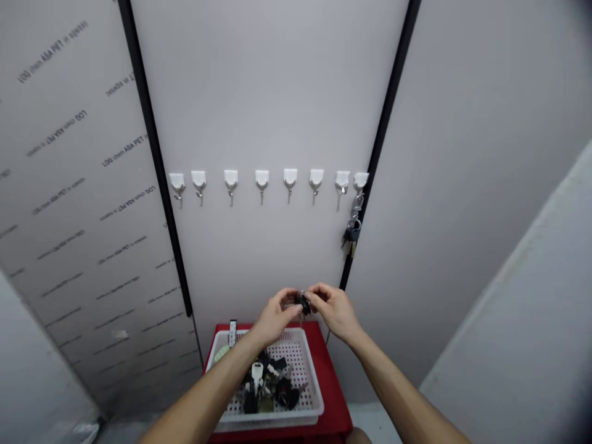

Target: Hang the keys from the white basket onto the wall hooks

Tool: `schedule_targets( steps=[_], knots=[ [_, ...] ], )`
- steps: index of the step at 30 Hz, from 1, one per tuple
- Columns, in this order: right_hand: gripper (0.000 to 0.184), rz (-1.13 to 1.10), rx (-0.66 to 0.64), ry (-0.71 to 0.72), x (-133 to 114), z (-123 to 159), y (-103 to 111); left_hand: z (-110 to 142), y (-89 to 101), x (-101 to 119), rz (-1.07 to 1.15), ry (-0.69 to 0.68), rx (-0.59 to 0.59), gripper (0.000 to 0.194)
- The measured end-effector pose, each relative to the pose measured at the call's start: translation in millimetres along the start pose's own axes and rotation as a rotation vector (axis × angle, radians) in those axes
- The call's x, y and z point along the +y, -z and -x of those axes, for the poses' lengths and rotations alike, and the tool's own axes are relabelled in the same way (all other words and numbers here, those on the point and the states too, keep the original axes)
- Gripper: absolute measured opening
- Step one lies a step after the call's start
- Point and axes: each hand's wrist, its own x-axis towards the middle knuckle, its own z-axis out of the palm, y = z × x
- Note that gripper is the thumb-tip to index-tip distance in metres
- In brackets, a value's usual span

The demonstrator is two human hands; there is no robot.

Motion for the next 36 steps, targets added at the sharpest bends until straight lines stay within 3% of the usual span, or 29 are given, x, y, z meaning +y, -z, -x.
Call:
schedule_targets(
  steps=[3,10,14,18,24,28,31,33,36],
  knots=[
    [0.015,-0.072,0.089,0.043,-22,-20,18,-24,-13.0,33,0.068,-0.055,0.059,0.025],
    [0.013,-0.132,0.49,0.235,-67,-72,68,-81,-42.6,109,0.035,-0.173,0.172,0.029],
    [0.013,-0.094,0.644,0.284,-86,-95,86,-107,-54.0,131,0.0,-0.253,0.216,0.023],
    [0.013,-0.009,0.668,0.249,-93,-108,92,-119,-57.3,138,0.024,-0.201,0.232,0.019],
    [0.018,0.117,0.593,0.162,-84,-113,88,-118,-53.4,129,0.058,-0.089,0.228,0.021],
    [0.024,0.265,0.631,0.189,-78,-102,85,-100,-45.7,111,0.017,-0.047,0.228,0.025],
    [0.026,0.381,0.723,0.305,-65,-81,75,-73,-27.9,77,-0.034,0.021,0.199,0.027],
    [0.025,0.413,0.693,0.365,-46,-60,58,-48,-9.7,43,-0.092,0.076,0.175,0.026],
    [0.023,0.444,0.361,0.322,-4,-19,17,-3,19.9,-12,-0.292,0.121,0.19,0.021]
  ],
)
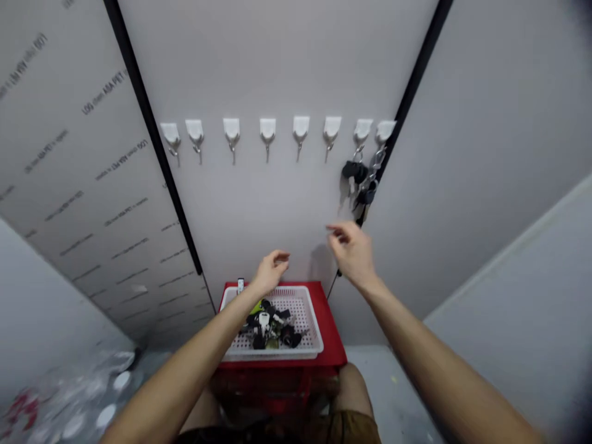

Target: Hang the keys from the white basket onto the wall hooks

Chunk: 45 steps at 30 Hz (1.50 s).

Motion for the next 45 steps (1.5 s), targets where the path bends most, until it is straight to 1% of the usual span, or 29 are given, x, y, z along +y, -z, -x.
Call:
schedule_targets(
  steps=[2,3,5,7,9,13,17,19,23,25,30,34,36,39,41,43,45],
  knots=[
    [0.021,-0.018,-0.341,-0.019,4,45,-25,24,11.2,-36,-0.195,-0.006,0.008,0.02],
    [0.02,-0.019,-0.499,-0.036,6,65,-37,35,15.5,-50,-0.291,-0.016,-0.005,0.02],
    [0.019,-0.004,-0.732,-0.074,7,95,-55,54,21.0,-69,-0.45,-0.054,-0.045,0.02],
    [0.019,0.028,-0.86,-0.082,8,111,-67,66,22.8,-78,-0.542,-0.104,-0.085,0.02],
    [0.019,0.06,-0.916,-0.067,6,116,-73,72,22.6,-82,-0.58,-0.137,-0.102,0.02],
    [0.018,0.082,-0.933,-0.063,2,115,-79,72,21.3,-83,-0.601,-0.133,-0.109,0.02],
    [0.024,0.079,-0.866,-0.074,0,116,-88,70,22.2,-82,-0.574,-0.119,-0.128,0.023],
    [0.025,0.085,-0.844,-0.069,-2,116,-92,71,22.9,-81,-0.528,-0.111,-0.123,0.026],
    [0.019,0.073,-0.856,-0.002,-4,114,-97,71,23.9,-79,-0.426,-0.068,-0.083,0.029],
    [0.018,0.056,-0.85,0.008,-4,114,-97,71,24.0,-79,-0.382,-0.042,-0.068,0.028],
    [0.024,0.009,-0.836,0.005,-4,116,-94,69,24.2,-86,-0.202,0.022,-0.057,0.031],
    [0.029,-0.063,-0.811,-0.064,-3,116,-94,67,25.2,-86,0.002,0.103,0.01,0.028],
    [0.03,-0.053,-0.795,-0.113,-2,116,-96,66,25.8,-84,0.107,0.152,0.046,0.025],
    [0.022,0.033,-0.823,-0.137,1,116,-100,65,26.3,-80,0.22,0.197,0.083,0.021],
    [0.017,0.056,-0.826,-0.141,3,116,-102,65,26.3,-80,0.261,0.203,0.091,0.02],
    [0.018,0.036,-0.788,-0.163,5,114,-102,66,26.1,-80,0.277,0.203,0.079,0.02],
    [0.019,0.014,-0.745,-0.18,4,113,-103,67,26.3,-79,0.287,0.198,0.041,0.021]
  ],
)
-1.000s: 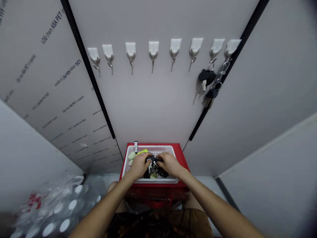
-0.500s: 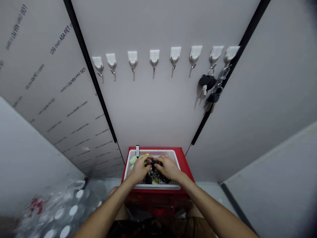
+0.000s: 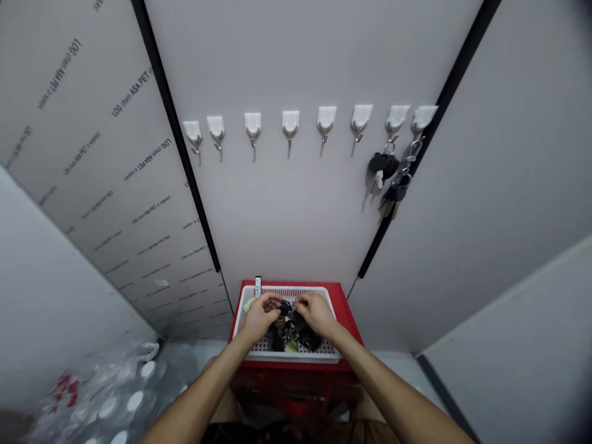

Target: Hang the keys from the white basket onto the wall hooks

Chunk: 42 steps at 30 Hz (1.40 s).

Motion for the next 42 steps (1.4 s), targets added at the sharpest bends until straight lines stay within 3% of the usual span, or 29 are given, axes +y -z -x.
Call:
schedule_targets(
  steps=[4,8,13,17,21,26,33,38,42],
  knots=[
    [0.019,0.012,-0.043,-0.017,-6,-2,-3,4,0.2,5,0.021,-0.01,-0.095,0.02],
    [0.015,-0.017,-0.046,-0.017,-12,-5,-6,6,0.7,8,0.026,-0.036,-0.116,0.014],
    [0.019,-0.294,0.079,-0.091,-11,-15,17,3,2.0,3,-0.011,-0.054,0.003,0.013],
    [0.022,-0.534,0.038,-0.016,-16,-19,46,-6,-1.8,10,-0.042,-0.118,0.12,0.024],
    [0.02,-0.567,-0.009,0.034,-26,-16,61,-15,-17.1,29,0.023,-0.166,0.001,0.031],
    [0.018,-0.471,0.123,0.034,-31,-11,65,-18,-34.4,43,0.048,-0.101,-0.095,0.021],
    [0.02,-0.855,0.106,-0.092,-36,-13,78,-19,-44.7,61,0.145,-0.158,-0.152,0.021],
    [0.02,-0.843,0.271,-0.03,-41,-24,113,-29,-57.7,92,0.159,-0.15,-0.2,0.022],
    [0.023,-0.843,0.462,0.068,-55,-36,159,-42,-71.8,138,0.131,-0.238,-0.158,0.018]
  ],
)
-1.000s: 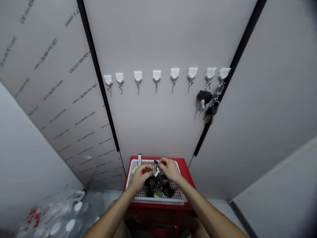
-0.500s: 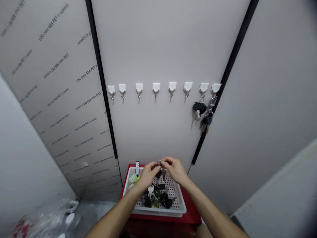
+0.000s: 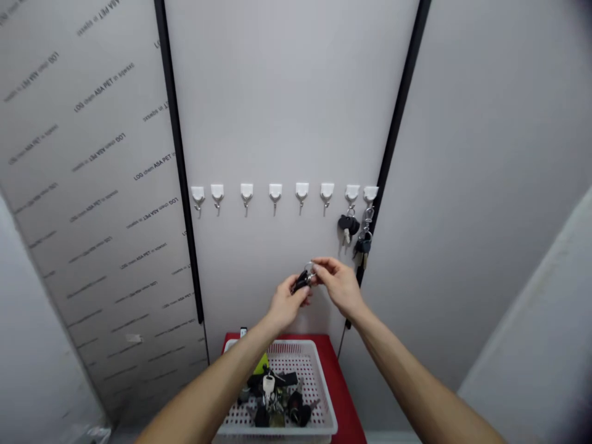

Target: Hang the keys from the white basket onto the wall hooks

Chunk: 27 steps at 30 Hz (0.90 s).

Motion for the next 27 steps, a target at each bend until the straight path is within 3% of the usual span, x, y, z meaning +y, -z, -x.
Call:
schedule_targets(
  steps=[7,12,16,19,24,26,27],
  knots=[
    [0.016,-0.042,0.218,0.275,-60,-55,13,-52,-30.1,75,-0.05,-0.191,0.077,0.02],
    [0.009,0.01,0.323,0.239,-70,-80,14,-83,-36.1,86,-0.195,-0.239,0.156,0.023],
    [0.012,0.109,0.248,0.207,-61,-85,13,-87,-30.5,72,-0.253,-0.202,0.169,0.022],
    [0.018,0.23,0.255,0.308,-54,-77,17,-76,-20.1,55,-0.301,-0.194,0.165,0.026],
    [0.022,0.512,0.364,0.541,-31,-32,24,-31,15.6,3,-0.359,-0.126,0.088,0.029],
    [0.021,0.61,0.283,0.526,-7,-4,22,-4,32.8,-26,-0.421,-0.074,0.027,0.025],
    [0.02,0.661,0.168,0.476,7,12,20,9,40.6,-41,-0.471,-0.049,0.001,0.023]
  ],
)
